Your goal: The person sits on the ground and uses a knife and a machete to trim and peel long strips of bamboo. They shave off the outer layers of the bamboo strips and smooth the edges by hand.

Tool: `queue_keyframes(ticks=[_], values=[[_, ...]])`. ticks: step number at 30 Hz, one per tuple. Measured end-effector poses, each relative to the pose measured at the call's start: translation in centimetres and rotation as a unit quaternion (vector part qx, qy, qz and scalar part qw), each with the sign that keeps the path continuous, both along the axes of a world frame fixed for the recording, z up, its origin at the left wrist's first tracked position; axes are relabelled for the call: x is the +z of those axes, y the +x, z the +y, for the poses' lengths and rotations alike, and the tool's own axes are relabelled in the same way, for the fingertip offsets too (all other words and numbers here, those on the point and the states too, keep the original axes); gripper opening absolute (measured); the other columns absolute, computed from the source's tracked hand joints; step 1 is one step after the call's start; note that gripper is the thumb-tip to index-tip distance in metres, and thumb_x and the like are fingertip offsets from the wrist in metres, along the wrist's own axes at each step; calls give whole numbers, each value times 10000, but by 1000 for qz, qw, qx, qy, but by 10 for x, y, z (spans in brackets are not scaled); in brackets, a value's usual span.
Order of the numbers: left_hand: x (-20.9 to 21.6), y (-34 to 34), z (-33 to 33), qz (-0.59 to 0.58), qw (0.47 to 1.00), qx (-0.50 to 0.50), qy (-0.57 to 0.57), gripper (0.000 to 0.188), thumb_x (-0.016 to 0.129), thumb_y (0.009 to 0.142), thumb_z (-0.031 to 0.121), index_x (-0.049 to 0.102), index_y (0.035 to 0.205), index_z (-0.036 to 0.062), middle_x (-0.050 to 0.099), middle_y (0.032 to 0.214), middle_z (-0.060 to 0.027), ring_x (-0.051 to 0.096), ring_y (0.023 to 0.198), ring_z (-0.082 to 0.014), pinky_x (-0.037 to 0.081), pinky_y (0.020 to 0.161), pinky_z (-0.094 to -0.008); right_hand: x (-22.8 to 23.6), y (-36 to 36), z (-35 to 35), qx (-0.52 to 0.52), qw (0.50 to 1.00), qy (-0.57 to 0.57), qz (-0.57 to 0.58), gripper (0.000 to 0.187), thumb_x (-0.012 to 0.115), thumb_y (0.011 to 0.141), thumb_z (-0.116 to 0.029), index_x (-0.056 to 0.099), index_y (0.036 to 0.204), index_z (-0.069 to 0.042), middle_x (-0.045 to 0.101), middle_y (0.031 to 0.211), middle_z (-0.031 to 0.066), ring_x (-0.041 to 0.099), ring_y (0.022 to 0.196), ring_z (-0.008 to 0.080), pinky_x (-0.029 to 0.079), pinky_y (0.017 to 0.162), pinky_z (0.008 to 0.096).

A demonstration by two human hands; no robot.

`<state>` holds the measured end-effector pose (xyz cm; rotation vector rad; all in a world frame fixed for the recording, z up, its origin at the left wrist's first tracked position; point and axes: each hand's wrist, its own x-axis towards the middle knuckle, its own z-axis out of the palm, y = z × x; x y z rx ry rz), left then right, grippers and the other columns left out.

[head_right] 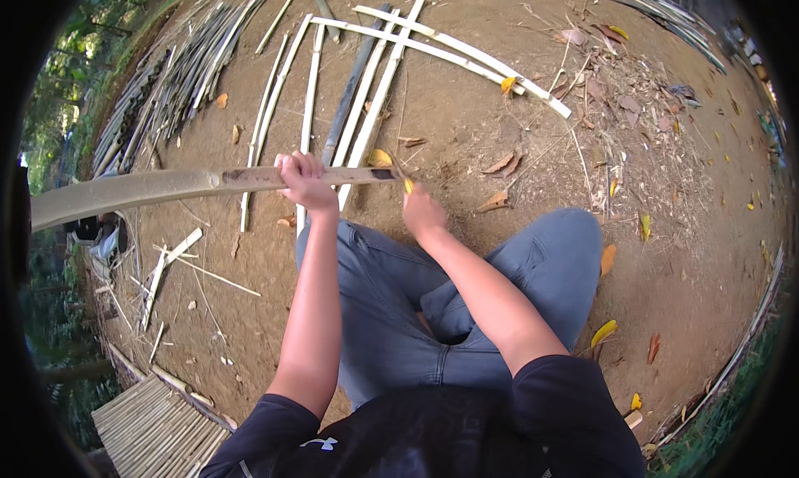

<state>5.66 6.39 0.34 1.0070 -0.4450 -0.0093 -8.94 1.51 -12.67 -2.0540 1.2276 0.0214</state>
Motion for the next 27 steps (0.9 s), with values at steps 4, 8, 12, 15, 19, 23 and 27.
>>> queue_keyframes(ticks=[4, 8, 12, 15, 19, 23, 27], values=[[3, -6, -1, 3, 1000, -1, 6, 274, 393, 947, 170, 248, 718, 135, 249, 561, 28, 228, 483, -71, 209, 453, -272, 10, 2, 1, 32, 999, -18, 25, 315, 458, 1001, -311, 495, 1147, -35, 679, 980, 269, 674, 918, 443, 540, 796, 544], [-1, 2, 3, -2, 1000, -8, 2, 273, 396, 945, 166, 242, 723, 135, 247, 561, 30, 231, 483, -65, 204, 446, -268, 18, 11, -7, 32, 999, -3, 37, 302, 459, 990, -249, 516, 1195, -35, 671, 1021, 279, 668, 968, 416, 533, 832, 530], [6, -12, -8, -7, 1000, -3, 13, 269, 400, 943, 160, 238, 730, 136, 245, 563, 31, 230, 483, -62, 203, 444, -260, -28, -12, -10, 32, 999, 20, 23, 322, 449, 976, -192, 519, 1249, -37, 661, 1054, 289, 660, 1016, 381, 525, 868, 513], [6, -8, -6, -8, 999, -32, -6, 267, 399, 945, 159, 241, 730, 136, 245, 571, 31, 230, 490, -62, 207, 451, -257, -25, -3, -24, 60, 993, 23, 101, 332, 445, 977, -192, 497, 1261, -26, 665, 1065, 277, 661, 1025, 384, 524, 874, 513], [0, -6, 1, -8, 1000, 6, 16, 268, 398, 946, 164, 242, 731, 134, 244, 573, 30, 229, 494, -63, 211, 456, -256, 19, 3, -8, 41, 998, 12, 48, 321, 446, 993, -231, 485, 1224, -12, 664, 1090, 273, 653, 1040, 415, 524, 882, 512], [8, -11, -9, -4, 1000, -24, -3, 271, 395, 949, 159, 244, 725, 133, 249, 576, 30, 228, 497, -62, 204, 457, -261, -21, -2, -16, 11, 998, 21, 66, 319, 442, 1008, -274, 487, 1179, -8, 660, 1112, 267, 650, 1049, 421, 523, 886, 517], [-1, -7, 8, 5, 1000, 12, 6, 269, 391, 951, 144, 257, 718, 132, 253, 577, 36, 224, 504, -60, 198, 461, -261, 46, 10, 5, 29, 1000, -1, 9, 303, 432, 1016, -285, 482, 1142, -14, 678, 1042, 262, 669, 988, 423, 532, 846, 532]])
